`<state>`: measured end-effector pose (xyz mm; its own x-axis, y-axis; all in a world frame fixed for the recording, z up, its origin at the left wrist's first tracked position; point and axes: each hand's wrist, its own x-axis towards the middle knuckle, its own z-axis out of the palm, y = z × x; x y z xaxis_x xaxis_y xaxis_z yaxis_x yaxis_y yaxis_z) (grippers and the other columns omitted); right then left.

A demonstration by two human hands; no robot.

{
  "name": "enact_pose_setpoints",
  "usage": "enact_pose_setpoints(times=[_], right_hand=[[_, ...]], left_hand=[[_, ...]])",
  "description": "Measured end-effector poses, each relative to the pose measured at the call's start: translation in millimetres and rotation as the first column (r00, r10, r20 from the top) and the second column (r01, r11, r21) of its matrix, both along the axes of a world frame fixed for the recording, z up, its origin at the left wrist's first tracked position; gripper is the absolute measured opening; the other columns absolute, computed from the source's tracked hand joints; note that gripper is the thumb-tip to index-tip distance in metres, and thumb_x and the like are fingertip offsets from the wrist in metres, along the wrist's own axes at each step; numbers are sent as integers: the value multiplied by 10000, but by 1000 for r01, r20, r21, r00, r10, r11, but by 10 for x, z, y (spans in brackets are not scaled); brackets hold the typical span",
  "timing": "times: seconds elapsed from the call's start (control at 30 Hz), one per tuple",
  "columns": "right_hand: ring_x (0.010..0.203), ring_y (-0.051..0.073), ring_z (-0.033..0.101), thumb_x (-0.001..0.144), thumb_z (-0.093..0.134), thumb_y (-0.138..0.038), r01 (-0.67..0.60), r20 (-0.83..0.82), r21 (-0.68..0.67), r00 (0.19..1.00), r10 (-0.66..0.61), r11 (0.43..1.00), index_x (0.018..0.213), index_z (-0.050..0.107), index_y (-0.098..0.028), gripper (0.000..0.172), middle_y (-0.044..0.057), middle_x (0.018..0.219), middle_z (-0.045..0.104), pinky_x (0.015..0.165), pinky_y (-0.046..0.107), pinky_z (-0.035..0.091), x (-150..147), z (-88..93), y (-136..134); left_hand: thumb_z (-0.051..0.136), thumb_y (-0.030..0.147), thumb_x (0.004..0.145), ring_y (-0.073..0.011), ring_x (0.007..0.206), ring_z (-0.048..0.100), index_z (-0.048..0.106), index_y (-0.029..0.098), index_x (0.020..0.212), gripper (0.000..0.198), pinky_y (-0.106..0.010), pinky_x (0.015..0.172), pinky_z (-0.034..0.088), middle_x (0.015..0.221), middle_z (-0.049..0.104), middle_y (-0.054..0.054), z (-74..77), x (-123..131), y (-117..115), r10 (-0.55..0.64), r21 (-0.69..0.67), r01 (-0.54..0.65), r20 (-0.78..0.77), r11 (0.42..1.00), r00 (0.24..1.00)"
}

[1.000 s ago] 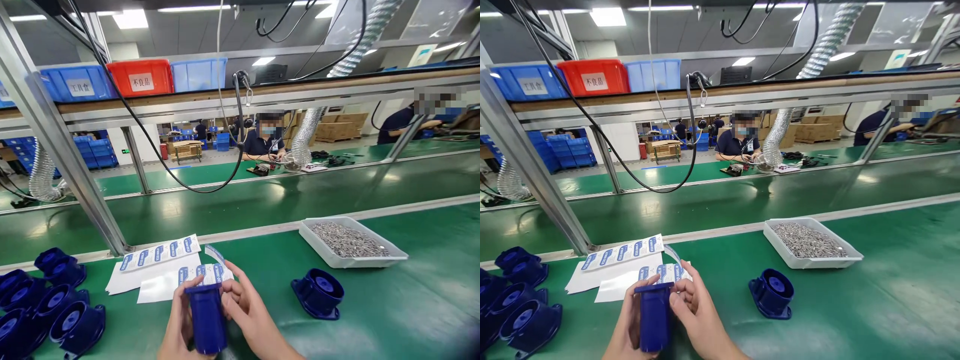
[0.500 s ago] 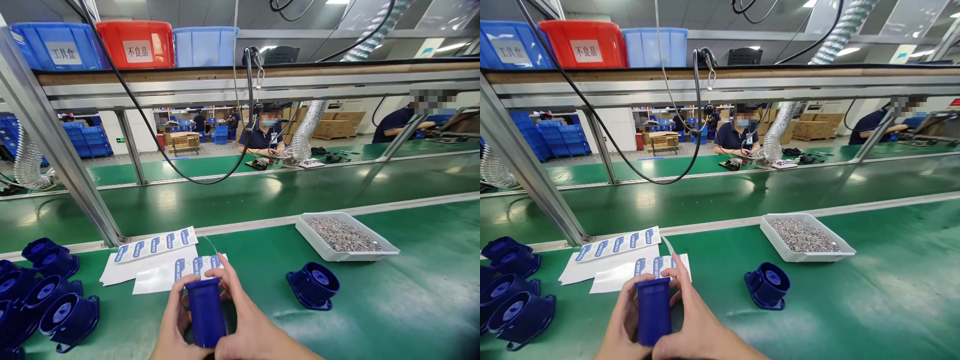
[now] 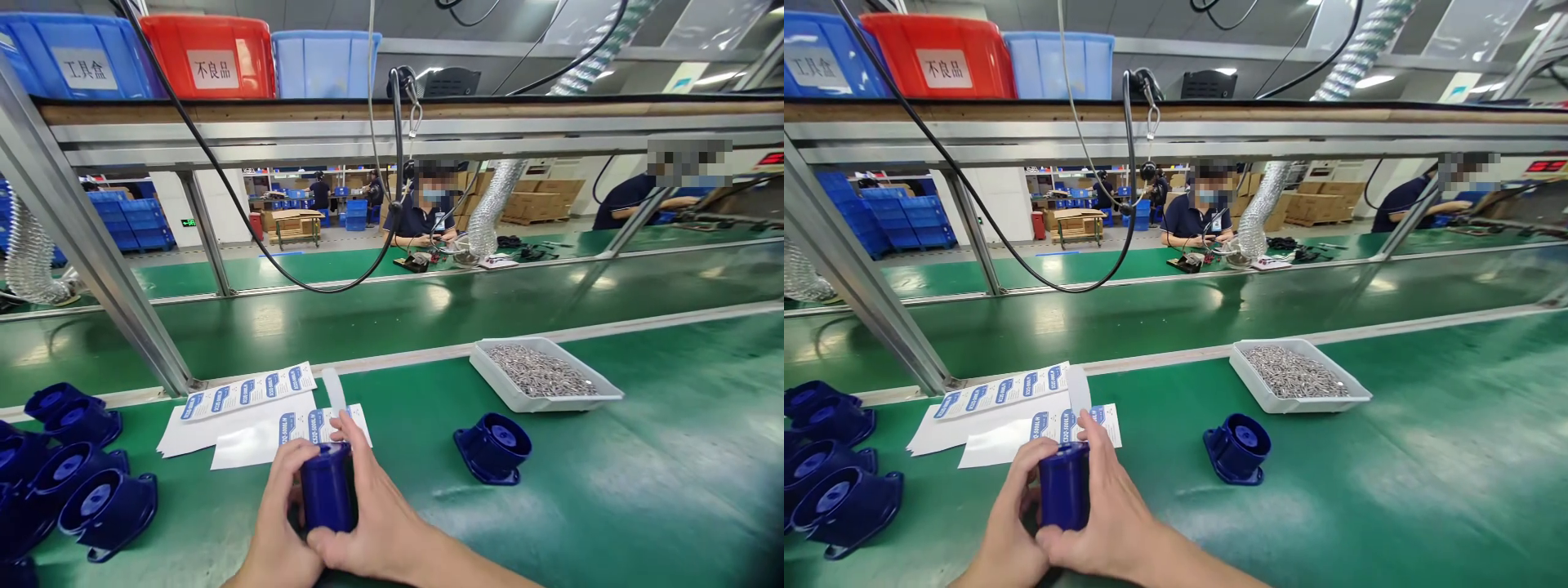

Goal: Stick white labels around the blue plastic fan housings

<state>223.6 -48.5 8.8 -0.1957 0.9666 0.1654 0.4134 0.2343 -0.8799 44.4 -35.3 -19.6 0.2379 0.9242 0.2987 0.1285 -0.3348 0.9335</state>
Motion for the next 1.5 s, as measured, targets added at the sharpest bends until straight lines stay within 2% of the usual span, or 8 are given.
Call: enact_pose_setpoints(times=[0.07,0.17,0.27,0.33,0.37,0.6,1.1,1.5], right_hand=[[1571,490,310,592,968,-392,-31,35,-17,999,32,999,1698,59,-240,1440,245,1729,208,1246,677,365,75,2,-1],[1555,499,320,501,1047,-527,59,6,155,998,-60,986,1662,259,-241,1432,238,1740,158,1203,666,427,252,50,36],[1095,308,669,757,935,-483,312,-168,368,949,-268,876,1371,636,-267,716,181,1511,532,914,495,602,418,180,73],[725,198,623,896,815,-418,417,-271,370,903,-333,830,1038,764,-265,215,97,1053,733,680,381,561,473,277,77],[640,181,585,911,794,-411,436,-305,326,888,-344,839,904,771,-258,155,62,859,727,613,353,524,477,313,73],[485,135,528,718,926,-534,269,-475,-144,826,-304,952,708,724,-201,390,15,578,648,488,286,443,238,269,32],[536,111,450,668,898,-644,98,-401,-317,888,-227,943,656,632,-185,531,-1,560,583,537,269,338,197,258,33],[530,111,465,723,903,-621,111,-439,-263,871,-221,958,687,685,-178,495,-1,566,610,529,266,336,207,-41,63]], left_hand=[[869,266,708,-369,1346,609,507,286,1395,777,-428,1026,591,1515,512,-140,82,-44,50,-13,-102,15,17,995,1000],[933,307,697,-367,1377,586,464,277,1408,851,-448,1122,538,1496,539,-138,161,-91,112,-24,-133,33,69,991,997],[900,298,736,-357,1391,564,435,284,1413,822,-420,1095,545,1520,509,-133,183,-95,129,-17,-136,29,92,990,996],[852,267,773,-335,1383,563,412,295,1428,790,-400,1083,548,1522,493,-123,184,-85,126,-27,-133,37,72,990,997],[832,257,782,-326,1378,562,410,298,1428,773,-395,1082,548,1518,489,-118,187,-79,122,-21,-126,29,63,992,998],[750,183,761,-339,1366,580,422,300,1440,763,-428,1085,545,1544,451,-107,189,-62,117,16,-82,-13,39,997,999],[731,95,738,-379,1413,519,444,372,1447,814,-600,1211,405,1523,416,-77,76,-71,170,-31,2,31,51,1000,998],[701,69,694,-371,1390,542,474,394,1437,843,-619,1211,387,1490,451,-55,108,-72,178,-33,32,33,24,999,999]])
